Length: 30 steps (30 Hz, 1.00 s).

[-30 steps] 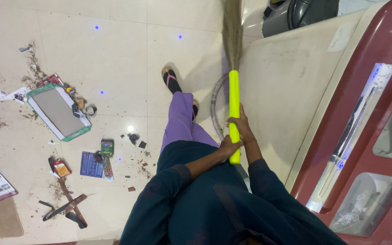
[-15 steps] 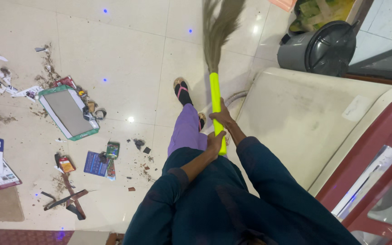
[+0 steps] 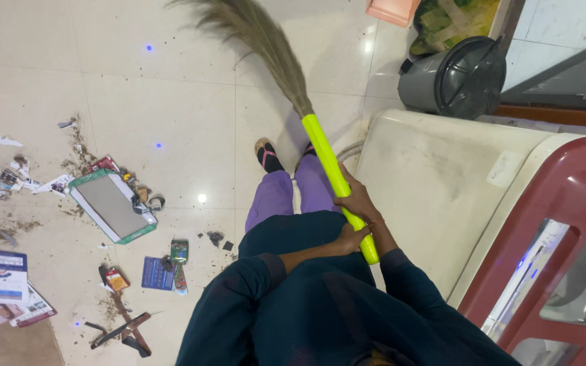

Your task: The person sweeps the floor with a broom, moving debris from a room containing books and a washing machine through a hallway and into a kitchen area.

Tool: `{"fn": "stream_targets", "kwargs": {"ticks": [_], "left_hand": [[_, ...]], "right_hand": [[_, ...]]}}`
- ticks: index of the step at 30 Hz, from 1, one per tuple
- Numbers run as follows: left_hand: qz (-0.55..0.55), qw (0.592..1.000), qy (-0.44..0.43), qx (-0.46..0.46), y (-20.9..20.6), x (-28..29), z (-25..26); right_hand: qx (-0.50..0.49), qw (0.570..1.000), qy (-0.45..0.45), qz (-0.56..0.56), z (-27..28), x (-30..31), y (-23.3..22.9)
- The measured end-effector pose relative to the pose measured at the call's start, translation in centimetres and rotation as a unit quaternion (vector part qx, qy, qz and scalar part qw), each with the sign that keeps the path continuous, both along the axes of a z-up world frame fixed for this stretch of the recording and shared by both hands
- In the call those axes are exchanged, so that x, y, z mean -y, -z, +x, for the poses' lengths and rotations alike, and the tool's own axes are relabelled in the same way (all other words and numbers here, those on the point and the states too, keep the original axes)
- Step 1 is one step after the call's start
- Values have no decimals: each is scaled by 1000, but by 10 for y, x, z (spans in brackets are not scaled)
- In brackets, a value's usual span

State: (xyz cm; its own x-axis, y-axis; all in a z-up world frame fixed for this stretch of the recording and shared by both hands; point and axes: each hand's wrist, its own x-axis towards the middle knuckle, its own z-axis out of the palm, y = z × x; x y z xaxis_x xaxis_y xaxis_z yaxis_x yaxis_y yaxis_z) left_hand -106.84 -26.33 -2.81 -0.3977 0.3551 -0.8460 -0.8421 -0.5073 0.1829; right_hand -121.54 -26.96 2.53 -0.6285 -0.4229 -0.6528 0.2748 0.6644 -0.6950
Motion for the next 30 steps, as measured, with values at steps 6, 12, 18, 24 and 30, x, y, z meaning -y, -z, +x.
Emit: {"fn": "stream_targets", "kwargs": {"ticks": [6, 12, 18, 24, 30], "left_hand": [[-109, 982, 87, -126, 6, 55, -91], [-55, 994, -95, 22, 76, 102, -237], [-124, 972, -194, 50, 42, 92, -209], [-174, 926, -288, 170, 33, 57, -248], [-194, 954, -180, 143, 28, 46, -317]], "right_hand": [[92, 970, 211, -78, -69, -10, 55], [179, 934, 307, -24, -195, 22, 158], [133, 985, 106, 16, -198, 55, 172], [120, 989, -81, -36, -225, 77, 167], [183, 975, -126, -10, -312, 76, 94]]}}
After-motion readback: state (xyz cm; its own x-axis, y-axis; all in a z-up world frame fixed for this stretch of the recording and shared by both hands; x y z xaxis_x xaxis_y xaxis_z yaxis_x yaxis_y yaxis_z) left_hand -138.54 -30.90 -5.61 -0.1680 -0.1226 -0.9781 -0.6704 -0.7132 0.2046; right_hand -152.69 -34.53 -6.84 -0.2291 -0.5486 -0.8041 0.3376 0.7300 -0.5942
